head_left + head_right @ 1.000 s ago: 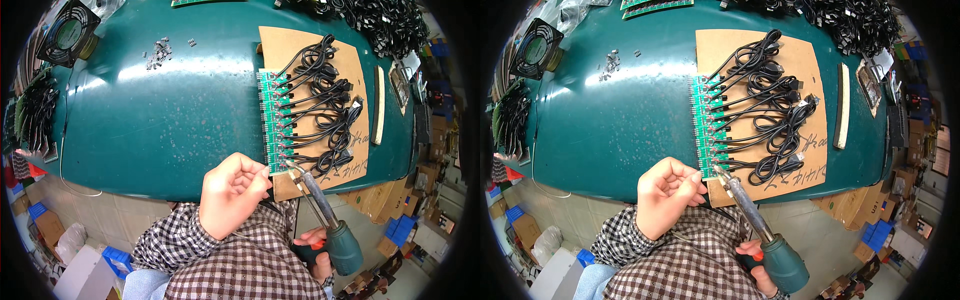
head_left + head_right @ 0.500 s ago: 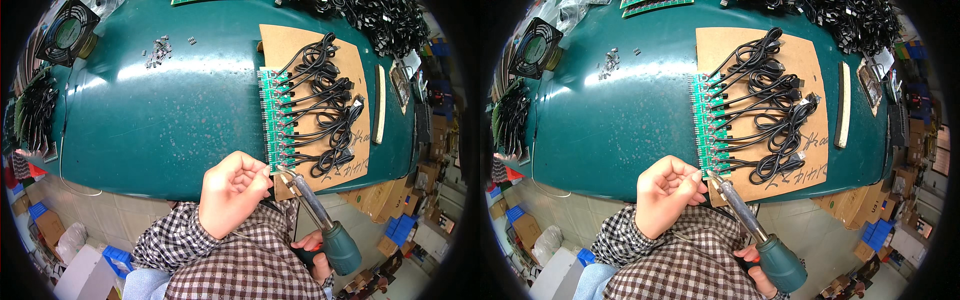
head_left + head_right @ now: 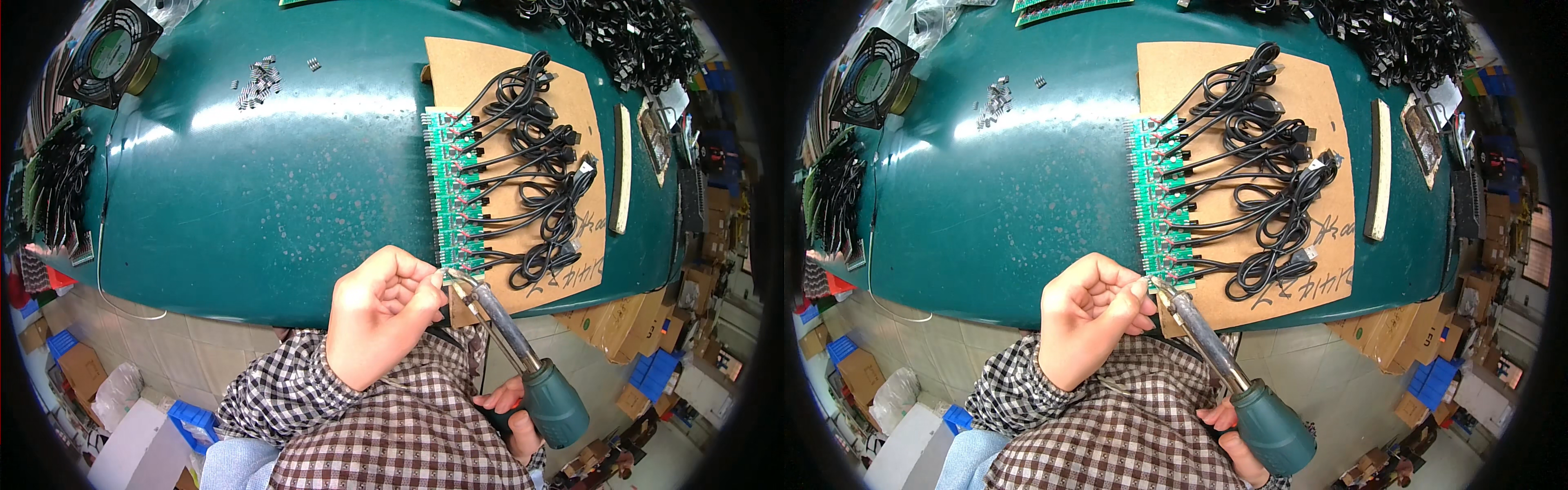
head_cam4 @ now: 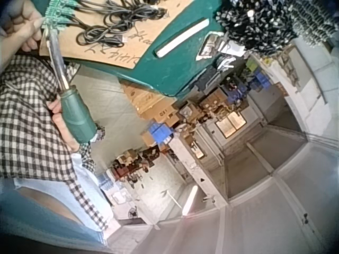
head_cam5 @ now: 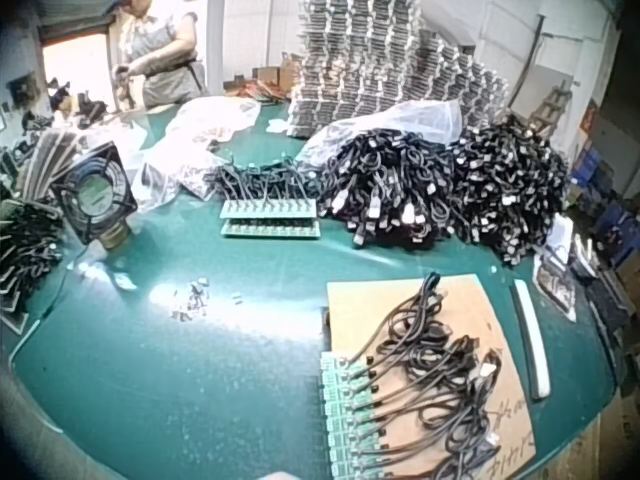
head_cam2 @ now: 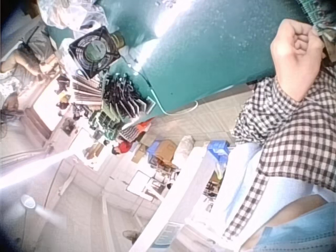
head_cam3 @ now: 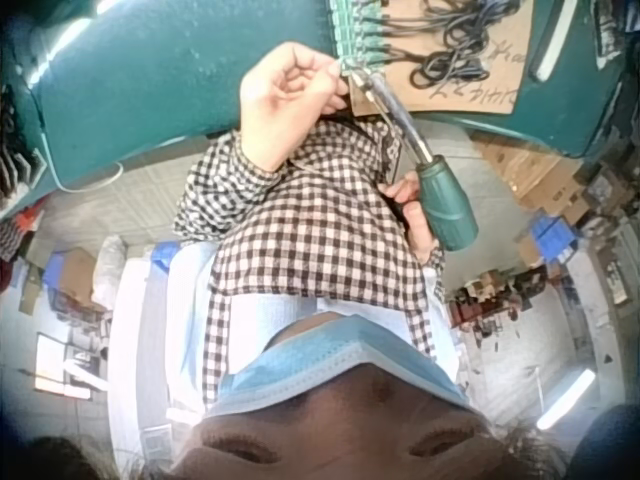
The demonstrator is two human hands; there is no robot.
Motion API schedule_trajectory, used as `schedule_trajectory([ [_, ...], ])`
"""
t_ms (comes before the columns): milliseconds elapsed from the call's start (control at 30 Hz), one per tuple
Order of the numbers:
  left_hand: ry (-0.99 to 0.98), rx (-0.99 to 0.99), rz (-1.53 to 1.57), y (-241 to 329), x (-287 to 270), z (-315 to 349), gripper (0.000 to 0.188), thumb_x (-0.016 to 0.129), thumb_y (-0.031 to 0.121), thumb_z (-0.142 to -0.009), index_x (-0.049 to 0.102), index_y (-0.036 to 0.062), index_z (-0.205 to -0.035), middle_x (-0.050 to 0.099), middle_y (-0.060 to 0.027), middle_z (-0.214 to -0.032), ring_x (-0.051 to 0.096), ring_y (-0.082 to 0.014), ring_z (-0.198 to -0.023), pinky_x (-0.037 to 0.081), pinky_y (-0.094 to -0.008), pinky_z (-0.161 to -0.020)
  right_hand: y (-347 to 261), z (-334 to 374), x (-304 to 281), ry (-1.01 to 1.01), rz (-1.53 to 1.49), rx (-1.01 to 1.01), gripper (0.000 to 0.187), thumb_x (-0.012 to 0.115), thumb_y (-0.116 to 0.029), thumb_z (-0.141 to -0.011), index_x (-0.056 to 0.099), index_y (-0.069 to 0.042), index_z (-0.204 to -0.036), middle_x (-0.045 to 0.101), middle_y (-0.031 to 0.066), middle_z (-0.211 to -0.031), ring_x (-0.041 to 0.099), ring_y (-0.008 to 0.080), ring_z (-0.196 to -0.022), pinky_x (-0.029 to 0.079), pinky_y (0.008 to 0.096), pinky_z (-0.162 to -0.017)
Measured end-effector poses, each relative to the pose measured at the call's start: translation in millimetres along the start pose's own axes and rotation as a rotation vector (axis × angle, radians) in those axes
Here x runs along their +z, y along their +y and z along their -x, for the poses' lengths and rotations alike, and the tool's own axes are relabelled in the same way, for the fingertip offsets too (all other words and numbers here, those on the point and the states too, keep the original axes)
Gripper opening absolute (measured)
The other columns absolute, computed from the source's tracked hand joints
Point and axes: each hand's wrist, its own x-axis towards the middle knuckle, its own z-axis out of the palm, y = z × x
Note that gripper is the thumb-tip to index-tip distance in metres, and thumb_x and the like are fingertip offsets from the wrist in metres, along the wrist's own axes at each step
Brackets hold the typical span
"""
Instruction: The person solders electronic components onto circuit boards using a soldering iron, picking up individual components from the work surface and attaching them to the board terminals.
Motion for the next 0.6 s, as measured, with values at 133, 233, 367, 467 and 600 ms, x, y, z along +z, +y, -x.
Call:
schedule_trajectory([
  [133, 0.006, 0.001, 0.003, -0.3, 0.2, 0.3, 0.007, 0.054, 0.003, -0.084, 0.05, -0.0027, -0.086, 0.061, -0.0098, -0.074, 0.06, -0.0109, -0.061, 0.05, -0.0206, -0.054, -1.9, 1.5, -1.8, -0.009, 0.037, 0.014, 0.052, 0.061, -0.038, -0.078, 0.043, 0.006, -0.097, 0.048, 0.0099, -0.07, 0.054, 0.0229, -0.069, 0.052, 0.0466, -0.071],
  [233, 0.009, 0.004, 0.008, 0.0, 0.7, 0.1, 0.007, 0.054, 0.003, -0.084, 0.05, -0.0028, -0.086, 0.061, -0.01, -0.074, 0.06, -0.0109, -0.061, 0.05, -0.0207, -0.054, -0.4, 2.5, -2.3, -0.015, 0.026, -0.007, 0.051, 0.06, -0.037, -0.079, 0.043, 0.007, -0.1, 0.048, 0.0092, -0.069, 0.054, 0.0227, -0.069, 0.052, 0.047, -0.071],
  [367, 0.009, 0.006, 0.007, 0.3, 1.4, -0.1, 0.007, 0.054, 0.002, -0.084, 0.05, -0.0029, -0.086, 0.061, -0.01, -0.074, 0.06, -0.011, -0.062, 0.05, -0.0206, -0.054, 2.9, 5.3, -6.8, -0.019, 0.03, -0.004, 0.049, 0.059, -0.035, -0.081, 0.043, 0.006, -0.101, 0.049, 0.0093, -0.07, 0.055, 0.0229, -0.069, 0.052, 0.0474, -0.07],
  [467, 0.009, 0.017, 0.02, 0.4, 1.7, 0.6, 0.007, 0.054, 0.002, -0.083, 0.05, -0.0029, -0.085, 0.061, -0.0101, -0.074, 0.06, -0.011, -0.062, 0.05, -0.0205, -0.054, 1.7, 7.0, -6.6, -0.036, 0.037, -0.012, 0.048, 0.059, -0.034, -0.081, 0.043, 0.006, -0.102, 0.05, 0.0093, -0.07, 0.055, 0.023, -0.07, 0.052, 0.0479, -0.071],
  [600, 0.015, 0.014, 0.008, -0.2, 0.8, 0.0, 0.007, 0.054, 0.003, -0.083, 0.05, -0.0029, -0.085, 0.061, -0.01, -0.073, 0.06, -0.0108, -0.061, 0.05, -0.0203, -0.054, 3.5, 8.2, -8.0, -0.026, 0.028, 0.019, 0.049, 0.059, -0.034, -0.08, 0.043, 0.007, -0.101, 0.05, 0.0101, -0.072, 0.055, 0.0229, -0.069, 0.052, 0.0471, -0.07],
])
